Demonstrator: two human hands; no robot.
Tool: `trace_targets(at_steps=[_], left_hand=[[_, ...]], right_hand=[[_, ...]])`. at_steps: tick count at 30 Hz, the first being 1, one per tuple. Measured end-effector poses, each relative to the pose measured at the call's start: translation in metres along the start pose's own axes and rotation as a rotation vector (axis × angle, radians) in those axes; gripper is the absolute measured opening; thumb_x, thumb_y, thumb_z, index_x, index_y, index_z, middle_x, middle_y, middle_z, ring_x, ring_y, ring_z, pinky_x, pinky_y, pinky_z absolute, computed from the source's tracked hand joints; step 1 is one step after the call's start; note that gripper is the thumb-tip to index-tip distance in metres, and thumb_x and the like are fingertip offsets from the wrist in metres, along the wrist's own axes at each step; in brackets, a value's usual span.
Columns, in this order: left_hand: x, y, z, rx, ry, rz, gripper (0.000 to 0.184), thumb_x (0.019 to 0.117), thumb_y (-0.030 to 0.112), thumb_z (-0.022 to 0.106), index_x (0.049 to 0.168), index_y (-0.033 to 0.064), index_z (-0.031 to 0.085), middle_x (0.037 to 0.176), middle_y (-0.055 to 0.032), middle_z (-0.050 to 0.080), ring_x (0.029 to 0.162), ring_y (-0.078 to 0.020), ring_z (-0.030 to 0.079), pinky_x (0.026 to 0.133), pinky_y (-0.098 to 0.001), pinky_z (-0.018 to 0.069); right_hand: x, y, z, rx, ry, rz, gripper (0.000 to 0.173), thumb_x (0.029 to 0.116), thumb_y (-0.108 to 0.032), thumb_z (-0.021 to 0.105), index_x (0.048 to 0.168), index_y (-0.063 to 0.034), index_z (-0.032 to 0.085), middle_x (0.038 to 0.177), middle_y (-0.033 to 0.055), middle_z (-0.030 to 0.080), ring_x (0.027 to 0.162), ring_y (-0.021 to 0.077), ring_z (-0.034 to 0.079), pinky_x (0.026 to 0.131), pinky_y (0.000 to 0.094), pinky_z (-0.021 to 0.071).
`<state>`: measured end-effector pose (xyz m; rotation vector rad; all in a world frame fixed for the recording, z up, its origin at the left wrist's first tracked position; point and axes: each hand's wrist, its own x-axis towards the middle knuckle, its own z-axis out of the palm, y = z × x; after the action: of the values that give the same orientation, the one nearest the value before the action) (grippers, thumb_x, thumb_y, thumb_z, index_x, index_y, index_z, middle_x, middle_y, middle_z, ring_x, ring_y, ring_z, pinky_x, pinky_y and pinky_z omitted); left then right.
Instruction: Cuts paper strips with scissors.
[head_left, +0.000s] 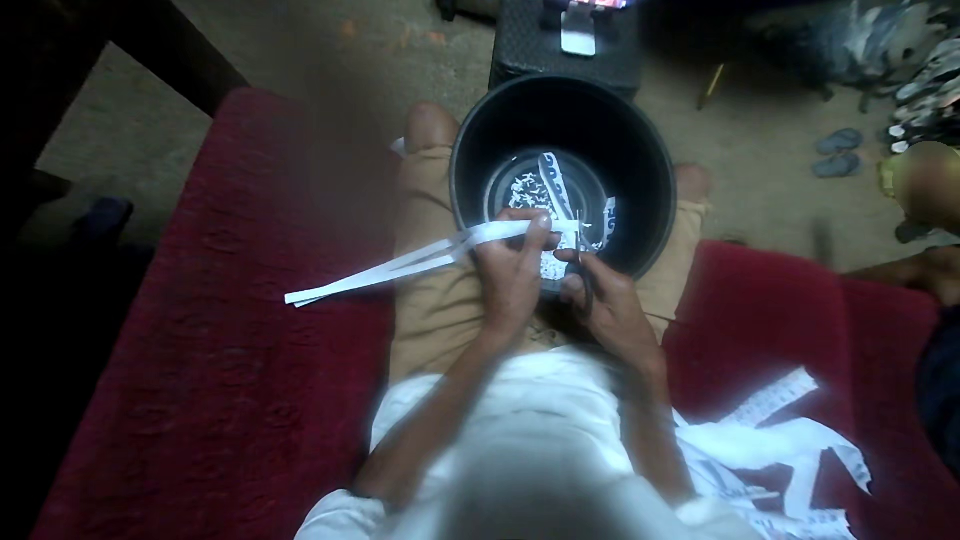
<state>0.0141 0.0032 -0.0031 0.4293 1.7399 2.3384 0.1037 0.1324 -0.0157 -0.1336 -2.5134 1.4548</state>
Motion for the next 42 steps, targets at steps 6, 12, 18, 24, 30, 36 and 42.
trace_targets(at_steps=[6,12,18,24,30,36,42], left_hand=[[0.0005,0.0003,0.0009,-0.008,0.007,-0.001,0.016,0.1035,0.022,0.063,0.115,0.0109,0.064,0.091,-0.0025,0.069,0.071,-0.0108,0.068,0.068,-0.0262,0.0605],[0.0010,0.0013,0.0012,-0.013,0.012,0.002,0.015,0.1032,0.021,0.063,0.115,0.0104,0.064,0.092,-0.0027,0.069,0.072,-0.0110,0.068,0.068,-0.0265,0.0607],[-0.0011,0.0001,0.0003,-0.010,0.008,-0.001,0.017,0.1034,0.022,0.063,0.117,0.0118,0.063,0.094,-0.0025,0.069,0.073,-0.0112,0.068,0.068,-0.0266,0.0612],[-0.0011,0.0014,0.0010,-0.016,0.017,0.002,0.017,0.1033,0.021,0.063,0.117,0.0114,0.063,0.097,-0.0032,0.069,0.076,-0.0126,0.070,0.070,-0.0277,0.0616],[0.0042,0.0040,0.0035,-0.082,0.056,0.011,0.012,0.1031,0.012,0.062,0.112,0.0045,0.063,0.096,-0.0054,0.070,0.079,-0.0140,0.072,0.075,-0.0287,0.0627],[-0.0019,0.0036,0.0007,-0.082,0.005,0.022,0.015,0.1038,0.017,0.062,0.116,0.0090,0.061,0.096,-0.0052,0.071,0.079,-0.0142,0.072,0.073,-0.0290,0.0631],[-0.0027,0.0025,0.0011,-0.082,-0.008,0.018,0.016,0.1040,0.017,0.062,0.117,0.0087,0.060,0.098,-0.0054,0.071,0.080,-0.0149,0.073,0.074,-0.0307,0.0636]], right_hand=[[0.0000,0.0012,0.0007,-0.006,0.008,-0.003,0.040,0.1064,-0.040,0.051,0.133,-0.0126,0.061,0.072,-0.0002,0.059,0.053,0.0087,0.053,0.047,0.0258,0.0480],[-0.0001,0.0012,0.0005,-0.005,0.003,-0.006,0.042,0.1062,-0.042,0.050,0.134,-0.0122,0.061,0.072,-0.0005,0.060,0.053,0.0084,0.053,0.047,0.0254,0.0481],[-0.0003,0.0026,0.0009,0.004,0.001,-0.009,0.043,0.1064,-0.044,0.049,0.134,-0.0134,0.061,0.070,-0.0008,0.058,0.052,0.0088,0.052,0.046,0.0260,0.0465],[-0.0024,0.0017,0.0016,0.063,0.019,0.047,0.036,0.1050,-0.036,0.055,0.134,-0.0164,0.063,0.070,0.0010,0.058,0.050,0.0108,0.051,0.044,0.0272,0.0464],[-0.0053,0.0011,-0.0017,0.084,-0.076,0.085,0.042,0.1059,-0.040,0.049,0.139,-0.0157,0.058,0.078,-0.0004,0.062,0.055,0.0090,0.054,0.048,0.0265,0.0487],[-0.0037,-0.0017,-0.0005,0.069,-0.071,0.039,0.043,0.1052,-0.042,0.051,0.139,-0.0153,0.058,0.077,-0.0015,0.061,0.055,0.0080,0.052,0.048,0.0257,0.0474],[-0.0009,-0.0013,0.0012,0.019,-0.047,0.021,0.046,0.1052,-0.047,0.049,0.135,-0.0140,0.060,0.074,-0.0014,0.060,0.054,0.0077,0.053,0.048,0.0258,0.0484]])
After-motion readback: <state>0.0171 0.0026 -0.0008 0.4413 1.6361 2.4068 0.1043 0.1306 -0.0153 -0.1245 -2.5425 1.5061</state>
